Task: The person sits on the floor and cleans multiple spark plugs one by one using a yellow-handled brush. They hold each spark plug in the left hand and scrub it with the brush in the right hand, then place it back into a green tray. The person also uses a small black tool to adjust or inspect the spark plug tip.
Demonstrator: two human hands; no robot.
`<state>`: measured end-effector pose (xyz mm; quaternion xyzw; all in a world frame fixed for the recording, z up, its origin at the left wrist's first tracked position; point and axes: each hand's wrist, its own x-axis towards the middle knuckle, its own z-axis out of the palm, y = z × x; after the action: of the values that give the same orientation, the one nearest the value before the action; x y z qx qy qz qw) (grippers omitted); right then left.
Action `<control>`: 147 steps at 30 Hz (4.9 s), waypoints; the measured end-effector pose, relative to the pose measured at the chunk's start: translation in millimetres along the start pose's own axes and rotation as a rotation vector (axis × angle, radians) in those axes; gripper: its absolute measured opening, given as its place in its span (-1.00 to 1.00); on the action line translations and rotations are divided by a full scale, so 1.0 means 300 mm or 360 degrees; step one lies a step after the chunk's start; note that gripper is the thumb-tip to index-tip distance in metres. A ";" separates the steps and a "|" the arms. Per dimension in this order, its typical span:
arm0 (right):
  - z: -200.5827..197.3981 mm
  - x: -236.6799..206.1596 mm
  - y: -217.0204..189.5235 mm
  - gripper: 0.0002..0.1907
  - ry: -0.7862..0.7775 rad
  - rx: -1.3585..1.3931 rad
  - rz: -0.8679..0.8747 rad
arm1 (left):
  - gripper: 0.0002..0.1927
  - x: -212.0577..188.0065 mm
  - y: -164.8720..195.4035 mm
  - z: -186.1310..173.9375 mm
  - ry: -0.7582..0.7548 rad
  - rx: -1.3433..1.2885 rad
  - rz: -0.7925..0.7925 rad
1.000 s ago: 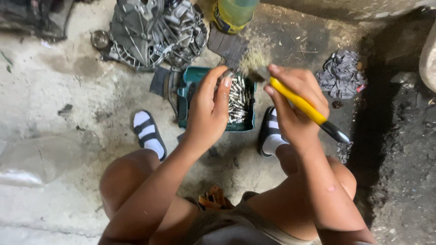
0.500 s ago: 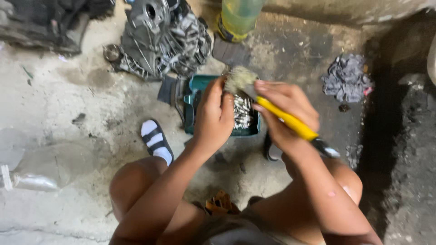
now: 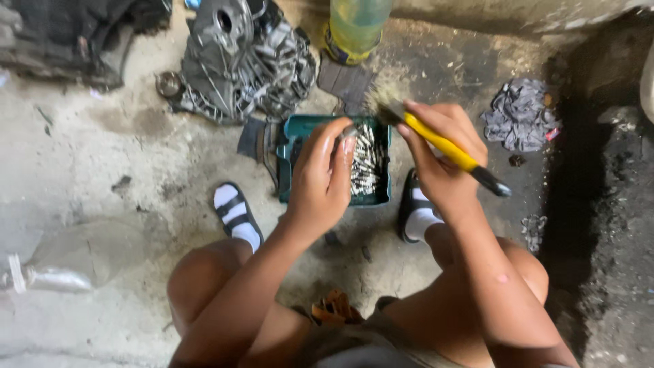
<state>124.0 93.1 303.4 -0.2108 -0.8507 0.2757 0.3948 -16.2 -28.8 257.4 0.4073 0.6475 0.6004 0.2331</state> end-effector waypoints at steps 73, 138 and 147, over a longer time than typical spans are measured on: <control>-0.008 -0.061 0.000 -0.75 -0.0131 0.0042 -0.0083 | -0.87 0.028 -0.094 0.064 -0.0017 -0.1603 -0.0925; 0.051 0.036 0.176 -0.67 -0.0322 0.1180 0.1238 | -0.72 0.040 -0.127 -0.083 -0.0110 -0.0672 -0.0309; 0.007 -0.046 0.013 -0.67 -0.0032 0.0665 0.1163 | -0.67 0.021 -0.158 -0.029 -0.0215 -0.1022 -0.0554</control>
<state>131.2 87.6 292.2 -0.4114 -0.6497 0.5662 0.2968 -38.5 -26.3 214.3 0.2361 0.4689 0.6960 0.4899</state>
